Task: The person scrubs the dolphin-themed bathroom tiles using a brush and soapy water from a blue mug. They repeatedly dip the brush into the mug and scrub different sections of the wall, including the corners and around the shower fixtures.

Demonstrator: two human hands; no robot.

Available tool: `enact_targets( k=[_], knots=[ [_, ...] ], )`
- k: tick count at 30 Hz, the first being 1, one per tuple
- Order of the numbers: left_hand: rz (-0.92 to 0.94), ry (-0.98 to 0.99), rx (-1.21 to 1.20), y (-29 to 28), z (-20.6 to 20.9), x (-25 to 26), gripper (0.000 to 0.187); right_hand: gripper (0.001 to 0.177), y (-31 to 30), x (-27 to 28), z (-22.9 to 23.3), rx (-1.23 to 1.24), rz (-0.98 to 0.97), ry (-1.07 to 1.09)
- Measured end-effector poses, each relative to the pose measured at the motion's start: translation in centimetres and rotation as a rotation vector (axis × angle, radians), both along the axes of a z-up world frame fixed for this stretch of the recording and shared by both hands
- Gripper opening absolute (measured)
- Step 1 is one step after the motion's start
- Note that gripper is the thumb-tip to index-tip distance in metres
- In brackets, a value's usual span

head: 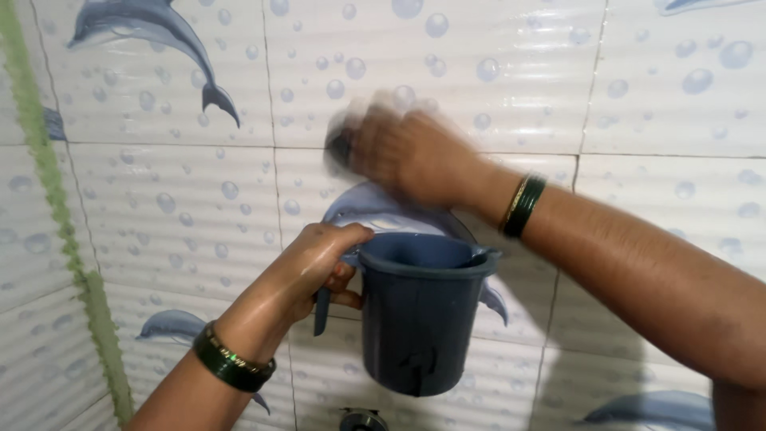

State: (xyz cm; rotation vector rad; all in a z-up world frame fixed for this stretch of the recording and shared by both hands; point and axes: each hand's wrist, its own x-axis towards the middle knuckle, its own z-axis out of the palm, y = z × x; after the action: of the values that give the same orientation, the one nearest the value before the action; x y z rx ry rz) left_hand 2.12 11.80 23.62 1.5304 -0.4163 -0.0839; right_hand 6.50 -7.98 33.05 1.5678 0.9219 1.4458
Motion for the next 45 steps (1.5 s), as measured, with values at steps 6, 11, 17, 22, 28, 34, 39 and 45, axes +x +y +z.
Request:
enact_targets(
  k=[6,11,17,22,28,34,39,45],
  knots=[
    [0.089,0.012,0.043,3.2,0.2,1.5,0.035,0.043,-3.4,0.1,7.5,0.029,0.103,-0.193],
    [0.120,-0.024,0.074,5.4,0.9,2.6,0.040,0.031,-1.3,5.7,12.2,0.690,-0.006,0.158],
    [0.042,-0.039,0.042,6.8,0.7,3.0,0.037,0.054,12.0,0.9,3.1,-0.200,0.141,0.019],
    [0.063,-0.055,0.031,7.7,0.9,3.5,0.037,0.037,7.4,6.1,8.8,-0.059,0.283,-0.247],
    [-0.012,-0.125,-0.083,7.7,1.3,4.0,0.026,0.021,5.9,2.6,9.5,0.418,0.203,0.042],
    [-0.091,-0.199,-0.099,6.5,0.2,4.0,0.029,0.035,3.2,0.7,3.7,-0.179,0.209,0.052],
    [-0.022,-0.145,-0.113,4.7,-0.2,3.5,0.025,0.027,-7.3,3.9,6.1,0.195,0.067,-0.181],
    [-0.076,-0.138,-0.132,1.2,-0.8,2.6,0.028,0.037,-4.2,-1.4,-1.0,0.018,0.109,-0.315]
  ],
)
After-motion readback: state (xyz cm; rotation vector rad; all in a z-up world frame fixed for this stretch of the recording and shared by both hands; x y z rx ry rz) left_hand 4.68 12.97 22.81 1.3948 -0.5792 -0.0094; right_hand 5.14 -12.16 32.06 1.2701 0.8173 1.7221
